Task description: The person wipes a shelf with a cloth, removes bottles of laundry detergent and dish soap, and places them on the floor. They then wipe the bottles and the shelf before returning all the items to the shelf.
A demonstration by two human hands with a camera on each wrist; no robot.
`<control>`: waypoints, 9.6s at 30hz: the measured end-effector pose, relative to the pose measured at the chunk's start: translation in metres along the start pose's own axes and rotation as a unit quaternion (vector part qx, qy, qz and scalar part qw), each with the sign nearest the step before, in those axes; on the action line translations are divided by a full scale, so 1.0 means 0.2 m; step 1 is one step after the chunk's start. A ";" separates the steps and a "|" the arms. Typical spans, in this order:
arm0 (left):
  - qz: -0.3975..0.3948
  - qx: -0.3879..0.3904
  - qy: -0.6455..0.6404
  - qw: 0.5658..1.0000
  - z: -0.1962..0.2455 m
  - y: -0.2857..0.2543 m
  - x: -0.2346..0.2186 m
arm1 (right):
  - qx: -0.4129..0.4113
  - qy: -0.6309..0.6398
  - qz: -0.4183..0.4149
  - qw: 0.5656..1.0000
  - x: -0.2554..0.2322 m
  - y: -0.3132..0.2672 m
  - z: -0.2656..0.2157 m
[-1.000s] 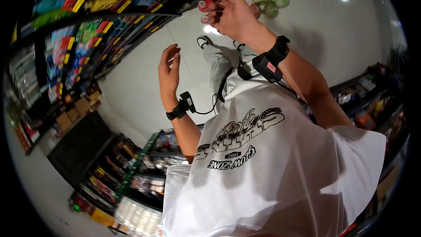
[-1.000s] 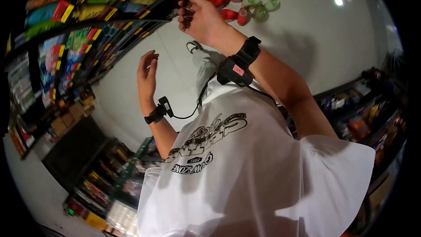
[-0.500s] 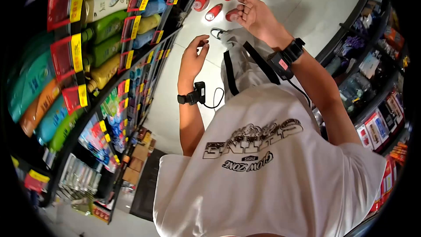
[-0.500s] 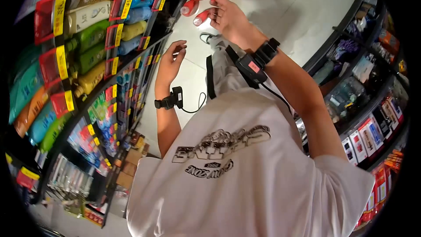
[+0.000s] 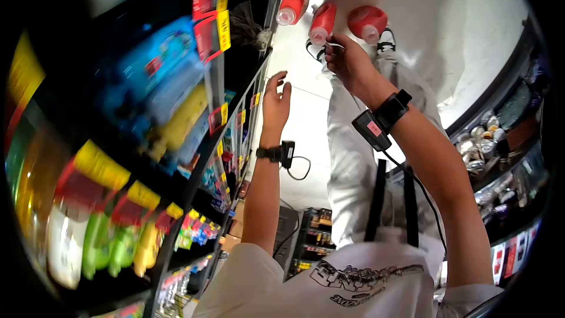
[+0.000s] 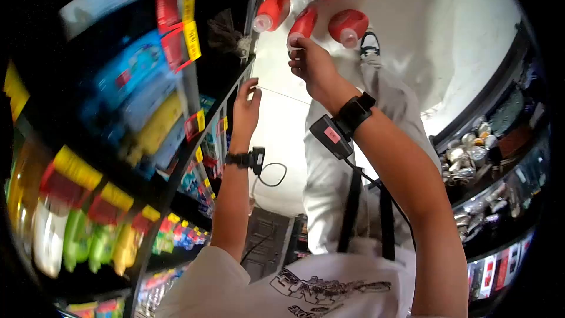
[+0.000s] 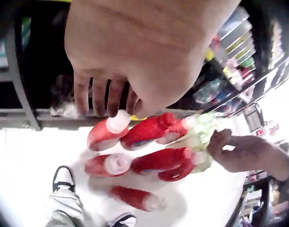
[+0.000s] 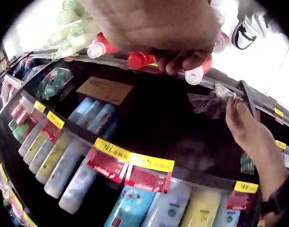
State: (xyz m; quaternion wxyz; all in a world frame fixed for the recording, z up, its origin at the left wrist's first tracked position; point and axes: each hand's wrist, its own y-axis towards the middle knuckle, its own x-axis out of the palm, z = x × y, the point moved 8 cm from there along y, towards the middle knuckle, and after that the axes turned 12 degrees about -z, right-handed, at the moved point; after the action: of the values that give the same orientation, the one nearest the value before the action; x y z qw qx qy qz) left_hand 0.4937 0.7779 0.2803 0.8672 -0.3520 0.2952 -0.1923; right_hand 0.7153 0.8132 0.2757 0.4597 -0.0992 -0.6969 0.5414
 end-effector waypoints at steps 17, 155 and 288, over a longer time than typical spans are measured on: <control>0.092 -0.059 0.408 0.907 -1.04 1.39 -0.24 | -0.236 -0.157 -0.114 0.952 0.17 0.92 0.37; 0.329 -0.186 -0.038 0.925 -1.61 1.17 -0.90 | -0.077 -0.384 0.087 0.916 0.19 1.54 0.45; -0.021 -0.227 0.082 0.970 0.13 2.06 -1.15 | -0.258 -0.567 -0.196 0.758 0.17 0.45 -0.56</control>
State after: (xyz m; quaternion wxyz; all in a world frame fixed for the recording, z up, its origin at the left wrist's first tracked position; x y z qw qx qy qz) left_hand 0.3895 1.1952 0.0838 0.7329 -0.5289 0.3939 -0.1669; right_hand 0.7470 0.9449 0.2164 0.0339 0.2497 -0.9476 0.1965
